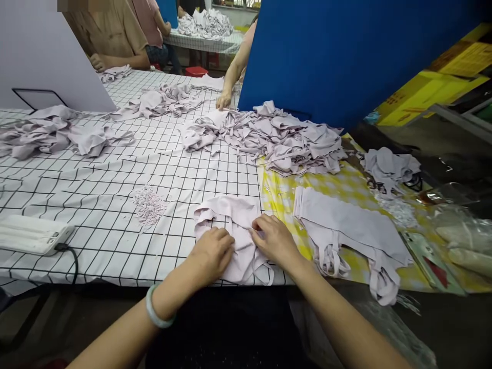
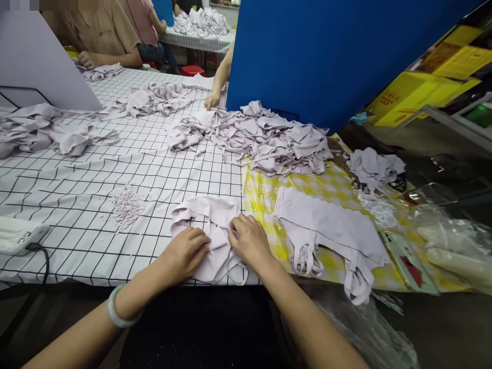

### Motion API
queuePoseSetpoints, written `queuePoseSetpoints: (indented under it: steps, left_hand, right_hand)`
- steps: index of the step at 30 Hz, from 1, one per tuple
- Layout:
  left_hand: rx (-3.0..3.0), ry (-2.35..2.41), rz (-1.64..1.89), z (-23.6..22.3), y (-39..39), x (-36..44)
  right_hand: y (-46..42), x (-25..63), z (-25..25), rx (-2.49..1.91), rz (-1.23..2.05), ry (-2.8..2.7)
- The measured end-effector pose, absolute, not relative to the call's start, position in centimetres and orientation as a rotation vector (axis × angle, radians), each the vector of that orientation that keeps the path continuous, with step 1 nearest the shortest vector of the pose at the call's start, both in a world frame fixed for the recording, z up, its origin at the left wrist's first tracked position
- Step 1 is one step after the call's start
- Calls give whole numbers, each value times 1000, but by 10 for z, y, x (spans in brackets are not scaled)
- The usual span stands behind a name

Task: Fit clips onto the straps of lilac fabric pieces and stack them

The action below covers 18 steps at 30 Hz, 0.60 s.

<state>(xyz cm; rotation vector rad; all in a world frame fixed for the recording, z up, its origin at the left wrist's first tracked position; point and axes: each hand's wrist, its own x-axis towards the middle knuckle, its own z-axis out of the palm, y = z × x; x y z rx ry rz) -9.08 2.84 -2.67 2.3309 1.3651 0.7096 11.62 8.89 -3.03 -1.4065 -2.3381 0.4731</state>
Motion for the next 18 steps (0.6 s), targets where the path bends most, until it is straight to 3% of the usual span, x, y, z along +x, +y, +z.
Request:
queuePoseSetpoints:
  steps: [4,10,15,18]
  left_hand:
    - [2307,1394,654,-40,26,-76]
    - [1767,1159,1137,-25,35,-63]
    - [2011,1323,986,16,52,-28]
    - [2199,1524,898,36,63,-10]
  right_hand:
    - [67,110,-13,-1203,350,-2217]
    - [-8,94,6,-951,245,-2076]
    - [-40,71,-15,-737,504,-2122]
    - [-32,64,-20,-882,637,-2034]
